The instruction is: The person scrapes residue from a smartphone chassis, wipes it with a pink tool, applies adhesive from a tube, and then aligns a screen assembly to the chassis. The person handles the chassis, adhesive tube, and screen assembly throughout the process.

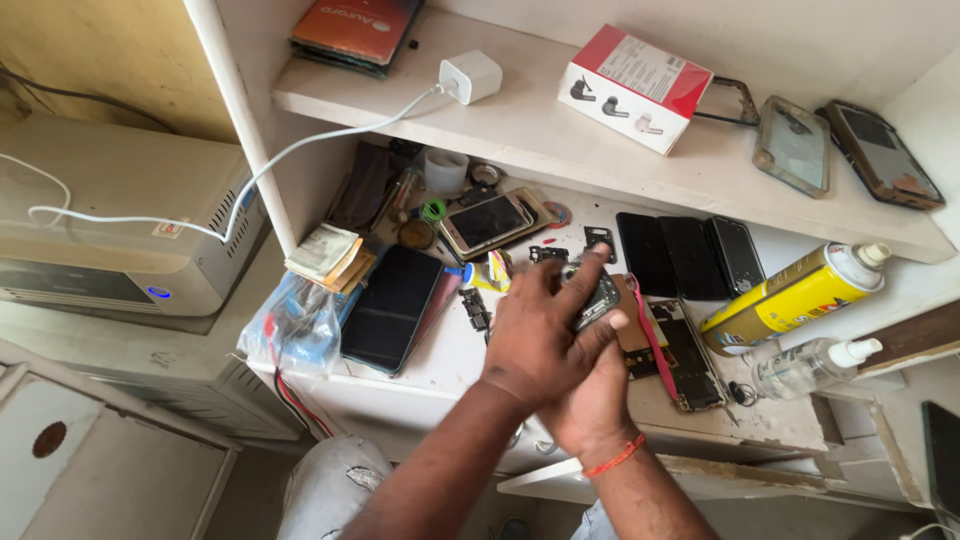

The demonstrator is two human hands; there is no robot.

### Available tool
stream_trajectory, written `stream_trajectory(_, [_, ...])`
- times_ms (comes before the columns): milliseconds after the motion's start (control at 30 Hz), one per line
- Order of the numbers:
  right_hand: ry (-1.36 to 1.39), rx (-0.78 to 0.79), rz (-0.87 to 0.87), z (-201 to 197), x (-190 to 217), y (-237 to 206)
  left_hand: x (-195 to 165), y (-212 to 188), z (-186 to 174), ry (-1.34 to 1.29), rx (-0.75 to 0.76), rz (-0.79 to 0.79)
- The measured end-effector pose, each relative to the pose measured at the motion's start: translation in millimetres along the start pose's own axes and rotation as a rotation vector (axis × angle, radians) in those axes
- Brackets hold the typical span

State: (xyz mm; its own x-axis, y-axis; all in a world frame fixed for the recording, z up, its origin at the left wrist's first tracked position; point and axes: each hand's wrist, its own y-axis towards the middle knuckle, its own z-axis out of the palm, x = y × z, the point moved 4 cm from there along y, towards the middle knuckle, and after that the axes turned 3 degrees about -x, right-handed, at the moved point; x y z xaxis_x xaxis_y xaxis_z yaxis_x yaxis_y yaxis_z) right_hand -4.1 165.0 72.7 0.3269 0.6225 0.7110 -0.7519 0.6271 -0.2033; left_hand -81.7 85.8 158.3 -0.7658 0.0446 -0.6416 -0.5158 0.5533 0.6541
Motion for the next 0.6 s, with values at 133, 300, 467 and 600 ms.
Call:
stream_trajectory(133, [-0.168,-0.148,-0.376,15,28,-4,27,-5,22,-0.199,-0.096,-0.171])
stream_trajectory(300, [-0.006,0.002,-0.26,30,19,3,36,-19,33,-0.284,-0.229,-0.137])
stream_trajectory(467, [-0.32,0.086,-0.314,31,11,14,48,-20,32,-0.344,-0.32,-0.429])
stream_trajectory(600, [-0.715,-0.008,-0.384,15,17,42,69,-37,42,-0.99,-0.227,-0.982])
